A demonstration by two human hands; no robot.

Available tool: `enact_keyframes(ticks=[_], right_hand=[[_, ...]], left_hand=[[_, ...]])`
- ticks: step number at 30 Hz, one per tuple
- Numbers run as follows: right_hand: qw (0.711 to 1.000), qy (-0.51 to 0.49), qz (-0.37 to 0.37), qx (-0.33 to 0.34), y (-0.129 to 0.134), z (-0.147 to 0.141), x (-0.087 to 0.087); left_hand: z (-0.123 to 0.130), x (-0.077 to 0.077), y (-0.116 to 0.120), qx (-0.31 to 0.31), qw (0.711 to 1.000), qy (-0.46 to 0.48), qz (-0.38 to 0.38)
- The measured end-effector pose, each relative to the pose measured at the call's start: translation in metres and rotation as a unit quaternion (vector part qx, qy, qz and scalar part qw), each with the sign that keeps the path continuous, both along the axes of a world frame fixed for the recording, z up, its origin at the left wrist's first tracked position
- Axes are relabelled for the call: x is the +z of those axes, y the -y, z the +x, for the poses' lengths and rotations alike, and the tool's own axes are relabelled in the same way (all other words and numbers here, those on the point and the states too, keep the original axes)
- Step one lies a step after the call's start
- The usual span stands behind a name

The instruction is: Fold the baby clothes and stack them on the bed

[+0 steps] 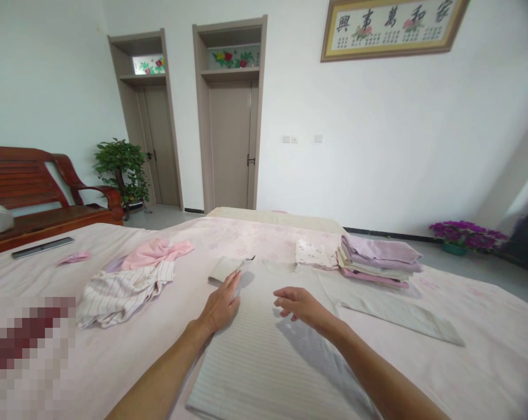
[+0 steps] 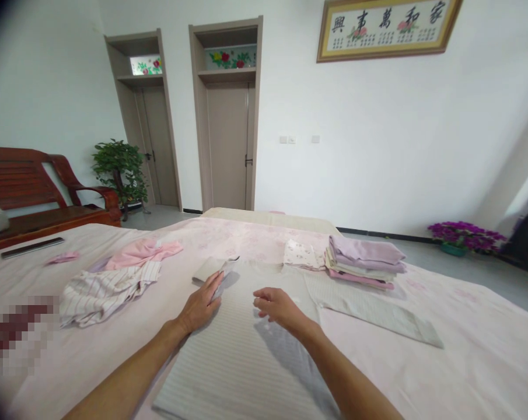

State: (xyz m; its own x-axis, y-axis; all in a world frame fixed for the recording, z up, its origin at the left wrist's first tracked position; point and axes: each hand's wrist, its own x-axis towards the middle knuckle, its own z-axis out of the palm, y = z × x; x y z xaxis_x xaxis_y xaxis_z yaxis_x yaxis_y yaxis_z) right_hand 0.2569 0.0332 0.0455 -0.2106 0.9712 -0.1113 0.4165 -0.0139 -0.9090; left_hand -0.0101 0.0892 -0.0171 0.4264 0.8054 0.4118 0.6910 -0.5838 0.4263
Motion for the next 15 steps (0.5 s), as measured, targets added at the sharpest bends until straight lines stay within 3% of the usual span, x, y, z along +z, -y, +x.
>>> enact_keyframes(ticks=[7, 15], right_hand=[[0.985, -0.147, -0.069, -0.053, -0.011, -0.072, 0.006], [0.96, -0.241, -0.063, -0.126, -0.033, -0.107, -0.013]], left_hand=[[-0.004, -0.003, 0.001, -0.062, 0.997, -0.015, 0.036], [-0.001, -0.003, 0.004, -0.096, 0.991, -0.049, 0.075]])
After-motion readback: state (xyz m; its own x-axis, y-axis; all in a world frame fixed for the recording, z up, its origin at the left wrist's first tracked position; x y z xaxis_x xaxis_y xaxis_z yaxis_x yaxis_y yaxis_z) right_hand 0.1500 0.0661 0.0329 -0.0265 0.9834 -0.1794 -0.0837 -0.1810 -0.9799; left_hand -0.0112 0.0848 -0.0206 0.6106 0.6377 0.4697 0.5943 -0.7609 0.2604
